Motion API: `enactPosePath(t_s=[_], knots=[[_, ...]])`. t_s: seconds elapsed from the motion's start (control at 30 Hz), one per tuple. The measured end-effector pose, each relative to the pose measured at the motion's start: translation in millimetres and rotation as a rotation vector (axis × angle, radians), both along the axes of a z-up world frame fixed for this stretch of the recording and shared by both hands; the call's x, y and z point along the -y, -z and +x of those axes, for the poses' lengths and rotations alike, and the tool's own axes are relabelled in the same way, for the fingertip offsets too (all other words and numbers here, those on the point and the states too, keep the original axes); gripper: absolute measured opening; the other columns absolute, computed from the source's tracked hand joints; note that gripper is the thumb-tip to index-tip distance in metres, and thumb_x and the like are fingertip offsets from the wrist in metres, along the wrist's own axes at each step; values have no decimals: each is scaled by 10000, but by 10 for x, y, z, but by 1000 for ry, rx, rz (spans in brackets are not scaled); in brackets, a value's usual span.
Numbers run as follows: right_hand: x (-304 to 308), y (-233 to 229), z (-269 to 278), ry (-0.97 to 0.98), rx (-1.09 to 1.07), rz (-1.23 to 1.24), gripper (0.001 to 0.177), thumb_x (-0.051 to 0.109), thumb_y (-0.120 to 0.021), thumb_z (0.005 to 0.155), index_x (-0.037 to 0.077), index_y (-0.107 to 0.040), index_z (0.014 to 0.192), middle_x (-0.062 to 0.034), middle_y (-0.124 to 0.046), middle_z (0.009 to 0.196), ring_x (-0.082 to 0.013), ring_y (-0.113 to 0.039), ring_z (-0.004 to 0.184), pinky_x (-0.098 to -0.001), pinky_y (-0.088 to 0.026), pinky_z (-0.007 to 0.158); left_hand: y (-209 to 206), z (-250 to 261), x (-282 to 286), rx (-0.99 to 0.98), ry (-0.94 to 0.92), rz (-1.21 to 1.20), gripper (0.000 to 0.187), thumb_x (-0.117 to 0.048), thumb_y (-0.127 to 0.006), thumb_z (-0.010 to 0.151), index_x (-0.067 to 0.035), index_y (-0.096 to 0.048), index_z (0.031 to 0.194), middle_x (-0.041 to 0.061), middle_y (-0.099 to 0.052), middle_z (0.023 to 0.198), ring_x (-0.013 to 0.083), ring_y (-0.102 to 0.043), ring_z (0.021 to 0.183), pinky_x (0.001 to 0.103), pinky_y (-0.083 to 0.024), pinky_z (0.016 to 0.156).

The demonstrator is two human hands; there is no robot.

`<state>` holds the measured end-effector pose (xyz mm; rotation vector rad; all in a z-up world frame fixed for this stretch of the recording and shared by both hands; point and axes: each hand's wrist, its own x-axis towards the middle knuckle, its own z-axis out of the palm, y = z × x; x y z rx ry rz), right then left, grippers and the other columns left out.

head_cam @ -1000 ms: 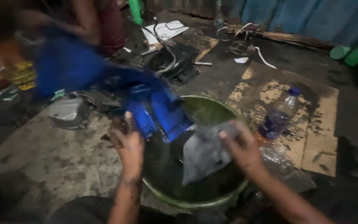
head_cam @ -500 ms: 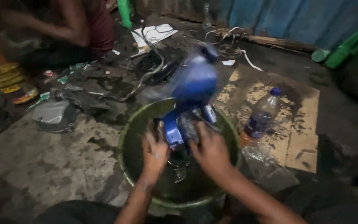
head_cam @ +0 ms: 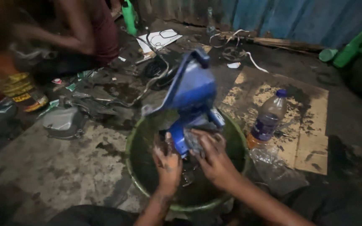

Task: The person sits on the floor and cleans a blue metal part using a cloth and a liquid from a plastic bottle. They repeatedly dip the part into a green basin, wipe it with the cloth, and pour liquid onto it to remove grime.

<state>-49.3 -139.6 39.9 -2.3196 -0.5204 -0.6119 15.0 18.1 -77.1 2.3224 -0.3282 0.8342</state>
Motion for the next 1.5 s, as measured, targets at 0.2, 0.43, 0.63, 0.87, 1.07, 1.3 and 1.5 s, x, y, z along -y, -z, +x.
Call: enactPosePath(t_s=[0.2,0.43,0.63,0.87,1.07,1.3,1.5], knots=[[215,172,-57,-29,227,-260,643,131,-680,815,26,-431,1398,-137,-568,1372,-344,-514,1384,-582,-249,1198,-10,236,-228,-13,-148,-46,688,-48,-594,940,-104,-363,1585,377,-320,1523,540,-404,1345,526,-379,1111],[250,-59,53,309,-375,574,442,157,-715,945,60,-525,1332,-138,-646,1197,-278,-649,1121,-396,-522,944,-106,405,-469,30,-219,-9,543,-85,-569,1047,-14,-360,1543,343,-423,1497,485,-475,1313,493,-405,1146],[153,-254,116,217,267,194,387,-17,-688,846,8,-598,1222,-180,-628,1152,-334,-636,1091,-445,-519,950,31,260,-13,9,1,-487,664,-51,-630,932,59,-320,1508,328,-432,1477,457,-499,1316,458,-395,1091],[101,140,471,24,360,-319,509,20,-613,791,-28,-599,1298,-231,-605,1340,-431,-552,1279,-493,-433,1092,-100,-51,310,-205,115,-809,563,-120,-577,947,48,-405,1455,296,-575,1334,388,-583,1181,432,-477,985],[159,148,515,95,10,-405,369,54,-511,943,-24,-607,1291,-265,-556,1383,-451,-498,1320,-476,-395,1115,-305,-132,290,-62,138,-601,444,-132,-592,967,18,-531,1381,227,-674,1190,303,-641,1079,406,-497,962],[182,97,172,13,149,-502,584,-29,-565,763,-94,-554,1344,-301,-524,1460,-447,-490,1333,-437,-445,1076,-466,28,135,-323,27,-863,290,-194,-554,1072,11,-610,1268,212,-683,1109,319,-653,986,427,-522,900],[355,70,159,-12,69,-330,621,-46,-657,708,37,-623,1322,-181,-609,1407,-381,-576,1297,-446,-457,1105,-401,55,-162,-76,-49,-255,457,-103,-654,930,17,-551,1360,185,-538,1209,311,-507,1106,427,-447,947]])
